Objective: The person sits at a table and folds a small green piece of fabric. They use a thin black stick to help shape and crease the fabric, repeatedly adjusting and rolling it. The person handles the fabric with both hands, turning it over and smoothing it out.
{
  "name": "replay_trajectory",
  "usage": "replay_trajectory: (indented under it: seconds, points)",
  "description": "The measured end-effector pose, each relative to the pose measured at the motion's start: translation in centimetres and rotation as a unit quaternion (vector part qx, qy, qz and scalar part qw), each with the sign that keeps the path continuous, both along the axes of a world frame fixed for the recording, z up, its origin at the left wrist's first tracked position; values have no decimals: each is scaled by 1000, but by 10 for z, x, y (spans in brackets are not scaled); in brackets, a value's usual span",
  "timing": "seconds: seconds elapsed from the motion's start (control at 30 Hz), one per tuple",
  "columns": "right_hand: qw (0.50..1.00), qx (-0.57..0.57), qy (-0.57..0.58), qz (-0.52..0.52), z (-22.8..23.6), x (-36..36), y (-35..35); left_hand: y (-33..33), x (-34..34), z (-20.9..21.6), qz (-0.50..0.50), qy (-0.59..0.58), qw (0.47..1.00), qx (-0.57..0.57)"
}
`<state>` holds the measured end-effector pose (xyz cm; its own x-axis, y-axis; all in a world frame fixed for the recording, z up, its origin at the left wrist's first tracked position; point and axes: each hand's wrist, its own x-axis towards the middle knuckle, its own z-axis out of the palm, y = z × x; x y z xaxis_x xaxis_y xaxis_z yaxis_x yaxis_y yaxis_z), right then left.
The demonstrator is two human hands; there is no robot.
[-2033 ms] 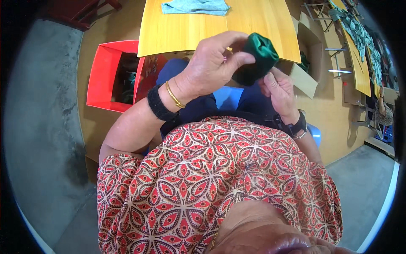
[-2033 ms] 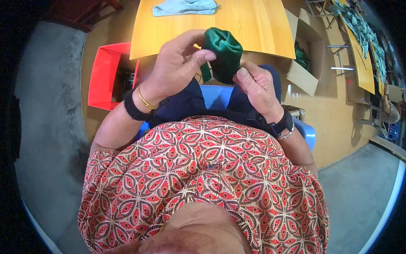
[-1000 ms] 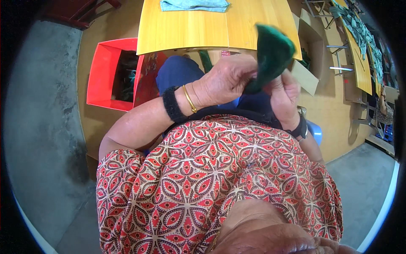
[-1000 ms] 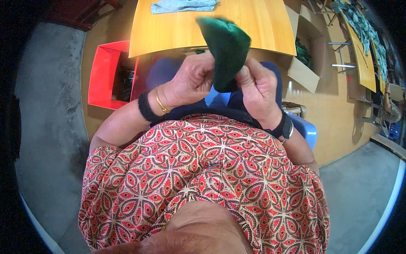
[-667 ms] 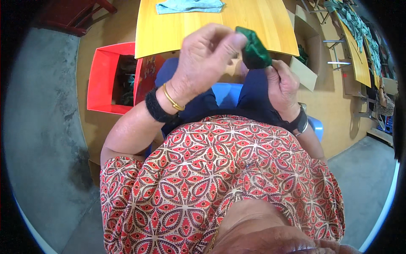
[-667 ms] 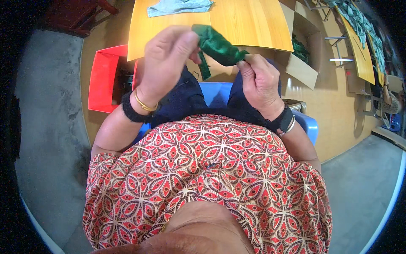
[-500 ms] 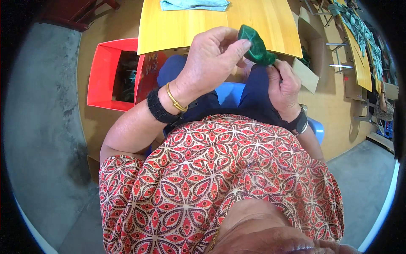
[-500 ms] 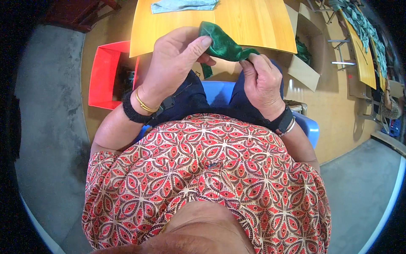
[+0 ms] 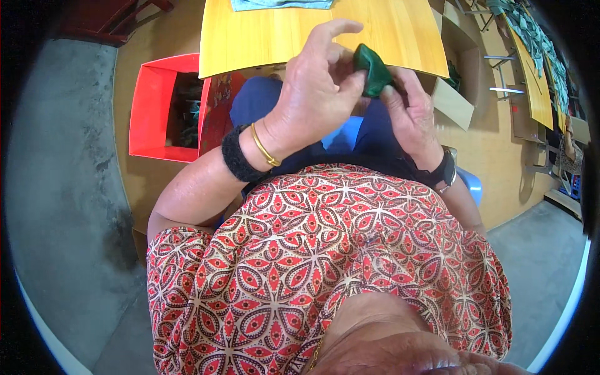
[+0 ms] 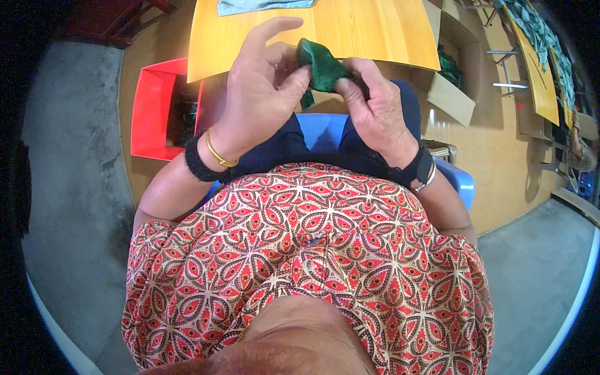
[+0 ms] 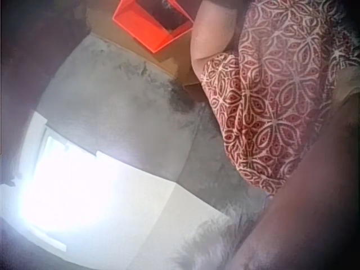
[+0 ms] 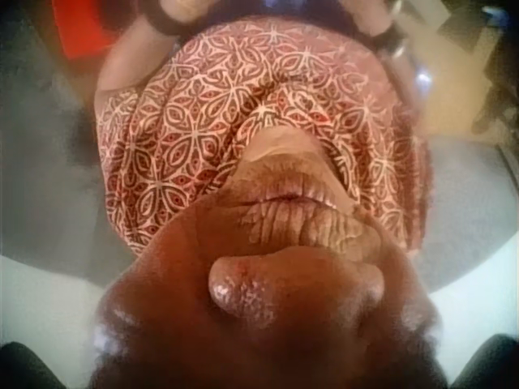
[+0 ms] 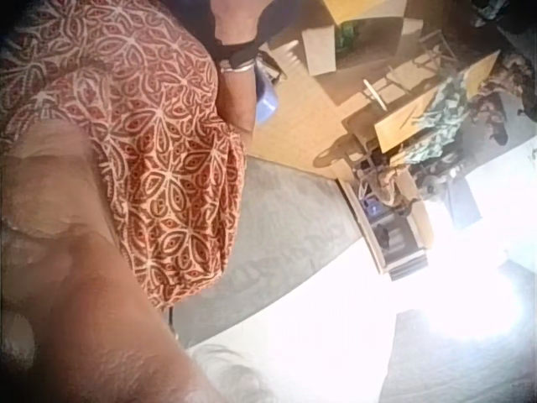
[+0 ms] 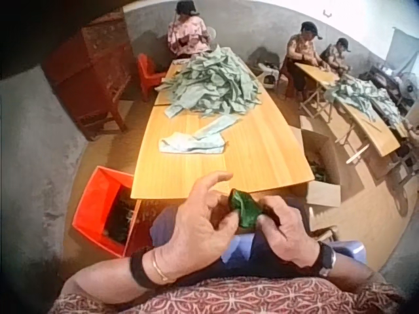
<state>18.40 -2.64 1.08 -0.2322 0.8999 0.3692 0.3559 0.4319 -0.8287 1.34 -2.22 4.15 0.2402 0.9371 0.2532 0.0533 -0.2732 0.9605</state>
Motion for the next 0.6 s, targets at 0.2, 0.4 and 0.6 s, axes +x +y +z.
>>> replay_trajectory:
  seconds: [0.2, 0.4, 0.6]
  points:
    - [933, -268, 239, 29, -3, 4, -3, 8, 6, -16, -81, -329, 934, -113]
    - [969, -184, 164, -13, 2, -3, -6, 13, -3, -17, 114, 73, 962, 238]
    - [992, -98, 60, -43, -1, -6, -7, 16, -8, -21, 105, 126, 940, 300]
